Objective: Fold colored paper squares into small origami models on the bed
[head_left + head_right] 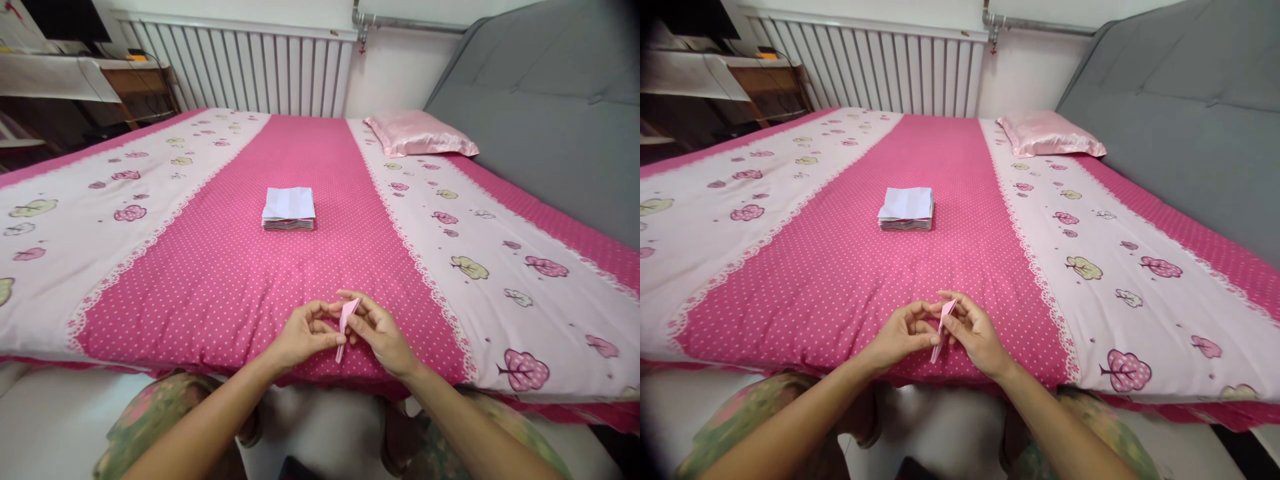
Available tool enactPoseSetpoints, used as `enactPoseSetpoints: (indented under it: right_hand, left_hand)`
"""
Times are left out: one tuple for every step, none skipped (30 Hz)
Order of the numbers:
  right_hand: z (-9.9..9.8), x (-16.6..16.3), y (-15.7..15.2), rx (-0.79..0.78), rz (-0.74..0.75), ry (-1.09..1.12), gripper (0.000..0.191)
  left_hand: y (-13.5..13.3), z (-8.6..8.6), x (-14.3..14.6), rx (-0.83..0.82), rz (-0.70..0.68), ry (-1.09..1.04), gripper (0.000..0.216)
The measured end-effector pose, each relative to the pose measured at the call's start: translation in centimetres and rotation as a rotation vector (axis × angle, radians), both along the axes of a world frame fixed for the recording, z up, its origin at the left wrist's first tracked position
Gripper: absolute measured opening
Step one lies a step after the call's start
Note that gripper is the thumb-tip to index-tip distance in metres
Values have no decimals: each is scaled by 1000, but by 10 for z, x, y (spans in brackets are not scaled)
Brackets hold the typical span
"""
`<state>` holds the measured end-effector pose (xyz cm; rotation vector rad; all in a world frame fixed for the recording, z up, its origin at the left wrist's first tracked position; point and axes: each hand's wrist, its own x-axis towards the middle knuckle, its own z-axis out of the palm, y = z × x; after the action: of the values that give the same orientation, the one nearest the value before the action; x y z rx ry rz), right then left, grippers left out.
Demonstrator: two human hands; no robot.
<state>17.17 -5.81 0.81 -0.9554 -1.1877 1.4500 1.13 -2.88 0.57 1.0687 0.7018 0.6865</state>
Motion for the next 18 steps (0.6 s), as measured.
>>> enactPoseSetpoints:
  right_hand:
    - [0,0,0,-2,5,4,33]
    - [0,0,0,-3,9,6,33]
    - [0,0,0,-5,12,6,33]
    - [0,0,1,-6,13,5,33]
    - [0,0,1,-7,13,3,33]
    - [0,0,1,-9,12,0,33]
    - [0,0,1,-12,11,-3,34]
    - [0,1,1,-14,11,-7,34]
    - [-1,1,1,-16,12,-11,34]
    - [-1,1,1,-18,14,-16,35]
    - [-1,1,1,-19,15,-22,35]
    - [-1,1,1,-17,16,-30,35]
    - [-1,1,1,-11,16,-41,35]
    - [-1,1,0,-2,15,-56,35]
    - [-1,1,-1,11,9,-76,35]
    - [-1,1,-1,26,-2,-99,35]
    - [-1,0,-2,47,-20,-126,35]
    - [-1,0,-3,70,-42,-159,35]
  left_hand:
    - [0,1,0,3,-11,-5,43]
    - [-1,1,0,7,-20,-13,42]
    - [-1,1,0,11,-24,-23,41]
    - [-1,2,0,15,-27,-31,39]
    - [-1,2,0,19,-29,-40,37]
    - [-1,3,1,24,-32,-47,36]
    - [-1,3,1,29,-35,-54,35]
    - [-1,4,1,34,-37,-59,34]
    - [-1,4,1,40,-40,-63,33]
    - [-1,5,1,47,-40,-63,33]
    - [-1,5,1,55,-40,-61,32]
    - [-2,5,1,64,-38,-57,32]
    - [-2,5,2,74,-34,-52,31]
    - [-3,5,2,86,-27,-41,30]
    - [-4,5,3,103,-9,-23,30]
    - [-5,5,4,127,20,4,29]
    - [-6,5,5,160,58,41,29]
    - [-8,4,7,202,99,87,29]
